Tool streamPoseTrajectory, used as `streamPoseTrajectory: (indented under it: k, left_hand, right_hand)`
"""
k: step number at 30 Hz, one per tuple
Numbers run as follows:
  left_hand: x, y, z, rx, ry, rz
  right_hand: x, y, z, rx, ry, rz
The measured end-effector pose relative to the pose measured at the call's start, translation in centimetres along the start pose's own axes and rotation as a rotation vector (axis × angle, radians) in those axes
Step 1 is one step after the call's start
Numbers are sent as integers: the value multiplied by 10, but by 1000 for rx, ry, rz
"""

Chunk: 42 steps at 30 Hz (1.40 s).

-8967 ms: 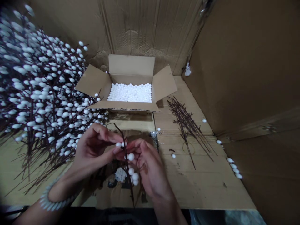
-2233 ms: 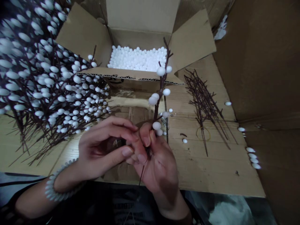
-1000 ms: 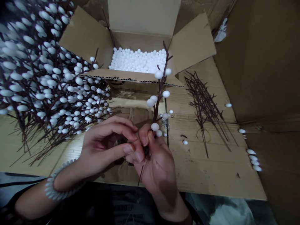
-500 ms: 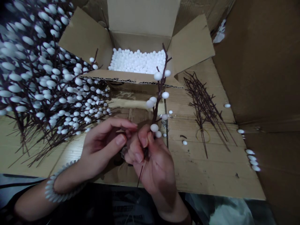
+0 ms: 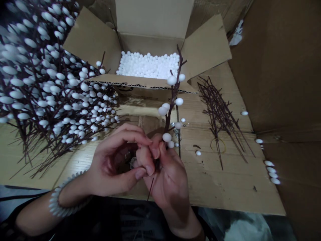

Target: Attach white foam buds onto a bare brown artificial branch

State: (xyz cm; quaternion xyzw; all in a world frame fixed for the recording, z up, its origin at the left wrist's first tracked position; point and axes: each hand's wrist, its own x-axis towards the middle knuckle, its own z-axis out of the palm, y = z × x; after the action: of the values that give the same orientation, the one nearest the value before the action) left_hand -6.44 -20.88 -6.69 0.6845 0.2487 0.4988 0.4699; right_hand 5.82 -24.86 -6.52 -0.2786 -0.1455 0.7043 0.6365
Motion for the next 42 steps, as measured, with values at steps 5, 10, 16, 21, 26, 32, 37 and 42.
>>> streamPoseTrajectory:
  k: [5,10,16,21,26,32,37,42]
  left_hand:
    - [2,-1,0,2,0,-15]
    - [3,-1,0,26,9,1]
    - [1,-1,-1,-13,5,-23]
    - [3,0,-3,-47,-10,-45]
    - [3,1,-4,-30,-2,-34]
    - [2,2,-5,61,-1,12]
    - [3,0,-7,85,-11,48]
    - [4,1,-7,76,-24,26]
  right_hand:
    - [1,-1,2,22,-1,29]
    - [0,-1,1,33,-18,36]
    - [-1,-1,-1,14,-26,6]
    - [0,-3,1,20,-28,16]
    - [1,-3,2,29,-10,36]
    - [0,-4,2,82,-34,74]
    - [-3,-5,2,86,-47,79]
    - [0,-5,3,39,-35,47]
